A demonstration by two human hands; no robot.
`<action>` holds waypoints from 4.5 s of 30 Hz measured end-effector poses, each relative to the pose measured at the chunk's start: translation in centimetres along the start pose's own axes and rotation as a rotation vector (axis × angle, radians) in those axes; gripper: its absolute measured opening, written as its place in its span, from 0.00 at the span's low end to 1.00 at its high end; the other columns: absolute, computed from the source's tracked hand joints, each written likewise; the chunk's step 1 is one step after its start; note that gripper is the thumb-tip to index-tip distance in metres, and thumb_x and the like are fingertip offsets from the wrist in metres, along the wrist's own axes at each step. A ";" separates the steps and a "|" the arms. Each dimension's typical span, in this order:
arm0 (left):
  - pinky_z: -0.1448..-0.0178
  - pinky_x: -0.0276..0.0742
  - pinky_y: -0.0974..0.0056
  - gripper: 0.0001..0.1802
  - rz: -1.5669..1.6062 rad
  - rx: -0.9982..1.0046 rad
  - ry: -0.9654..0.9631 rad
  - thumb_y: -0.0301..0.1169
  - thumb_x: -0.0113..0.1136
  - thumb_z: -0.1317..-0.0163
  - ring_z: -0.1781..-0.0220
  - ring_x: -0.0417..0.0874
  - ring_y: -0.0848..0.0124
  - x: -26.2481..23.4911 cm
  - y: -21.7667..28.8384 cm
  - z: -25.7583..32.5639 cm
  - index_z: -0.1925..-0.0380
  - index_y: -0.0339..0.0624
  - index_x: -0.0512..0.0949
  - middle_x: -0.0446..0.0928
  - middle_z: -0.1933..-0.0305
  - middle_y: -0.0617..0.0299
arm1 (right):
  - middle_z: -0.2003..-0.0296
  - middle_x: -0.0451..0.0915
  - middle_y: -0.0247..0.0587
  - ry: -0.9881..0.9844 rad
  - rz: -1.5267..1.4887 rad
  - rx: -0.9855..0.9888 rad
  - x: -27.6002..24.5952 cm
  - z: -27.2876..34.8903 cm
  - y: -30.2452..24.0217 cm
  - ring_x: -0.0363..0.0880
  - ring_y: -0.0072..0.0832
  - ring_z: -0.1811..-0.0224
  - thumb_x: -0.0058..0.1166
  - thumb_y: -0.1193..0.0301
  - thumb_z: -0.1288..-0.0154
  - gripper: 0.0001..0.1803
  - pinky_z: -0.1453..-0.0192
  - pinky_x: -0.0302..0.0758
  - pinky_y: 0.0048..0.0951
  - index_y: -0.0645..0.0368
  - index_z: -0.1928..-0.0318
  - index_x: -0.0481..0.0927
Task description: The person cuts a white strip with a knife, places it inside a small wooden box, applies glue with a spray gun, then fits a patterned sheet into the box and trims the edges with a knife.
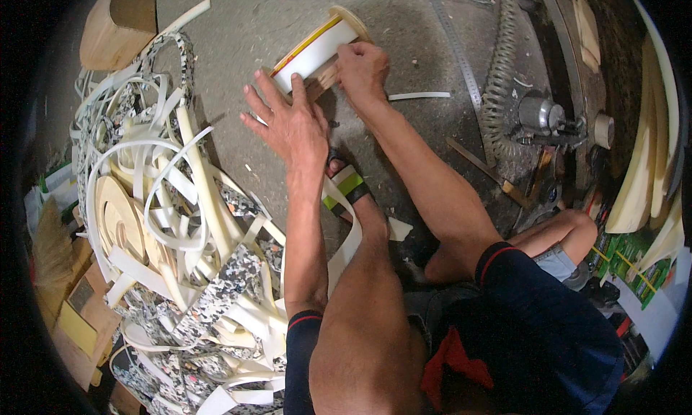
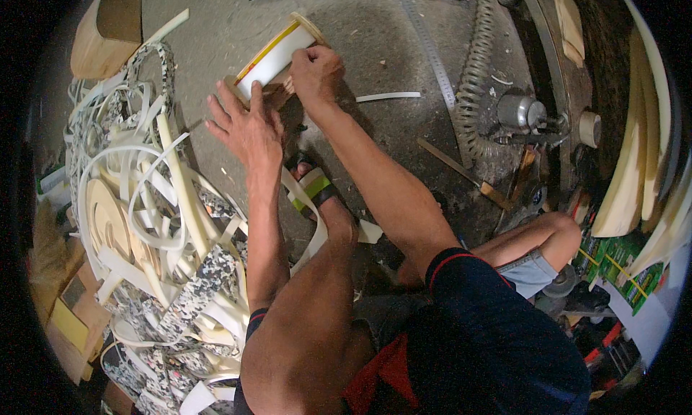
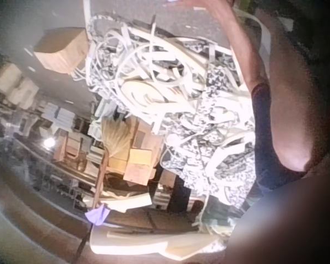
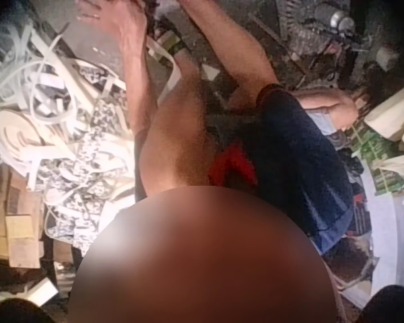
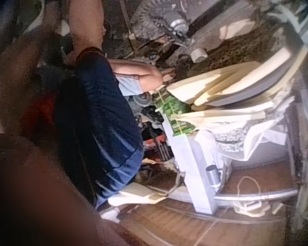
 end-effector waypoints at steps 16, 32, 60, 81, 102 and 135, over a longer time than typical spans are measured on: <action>0.26 0.46 0.22 0.32 0.136 0.001 0.054 0.26 0.70 0.47 0.19 0.47 0.32 0.4 -0.5 0.7 0.38 0.47 0.79 0.48 0.19 0.37 | 0.23 0.52 0.59 -0.411 0.993 -0.863 -4.9 1.5 -0.4 0.81 0.59 0.46 0.53 0.80 0.39 0.42 0.47 0.82 0.51 0.64 0.24 0.55; 0.23 0.44 0.26 0.36 -0.040 -0.013 -0.018 0.30 0.70 0.46 0.18 0.46 0.36 0.2 -0.3 0.9 0.34 0.45 0.75 0.47 0.17 0.42 | 0.20 0.46 0.51 -0.680 1.105 -0.803 -3.8 4.3 -1.0 0.83 0.54 0.54 0.60 0.78 0.44 0.48 0.56 0.85 0.50 0.61 0.23 0.53; 0.33 0.73 0.62 0.25 1.421 -0.442 0.045 0.30 0.54 0.24 0.36 0.78 0.65 0.9 0.5 7.3 0.31 0.31 0.68 0.77 0.36 0.49 | 0.68 0.83 0.52 -0.225 0.552 -0.577 -12.8 1.2 -4.5 0.84 0.38 0.68 0.60 0.66 0.31 0.16 0.62 0.77 0.36 0.63 0.50 0.85; 0.61 0.85 0.61 0.32 1.944 -1.017 -0.336 0.56 0.62 0.31 0.55 0.83 0.66 2.3 -0.8 6.4 0.41 0.42 0.73 0.79 0.51 0.54 | 0.76 0.81 0.38 -0.445 0.477 -0.381 -15.6 0.3 -2.4 0.75 0.21 0.73 0.59 0.64 0.28 0.14 0.66 0.73 0.28 0.61 0.55 0.88; 0.64 0.77 0.66 0.48 1.861 -0.768 -0.121 0.37 0.73 0.40 0.51 0.83 0.69 6.5 -1.0 0.8 0.26 0.36 0.56 0.78 0.45 0.50 | 0.68 0.82 0.36 0.168 0.437 0.500 -49.0 5.0 11.6 0.79 0.29 0.68 0.68 0.59 0.32 0.25 0.60 0.77 0.37 0.67 0.46 0.82; 0.47 0.88 0.56 0.36 2.051 -0.563 0.108 0.31 0.66 0.33 0.47 0.86 0.62 3.6 -3.3 -1.2 0.28 0.37 0.63 0.81 0.43 0.51 | 0.62 0.85 0.31 -0.293 0.355 -0.121 -23.2 5.2 -8.8 0.78 0.19 0.64 0.61 0.71 0.28 0.14 0.58 0.75 0.21 0.66 0.47 0.81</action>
Point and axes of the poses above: each hand's wrist, its own z-axis away from the middle knuckle, its own x-axis out of the palm, y = z × x, the point moved 1 cm from there along -z, towards the middle knuckle
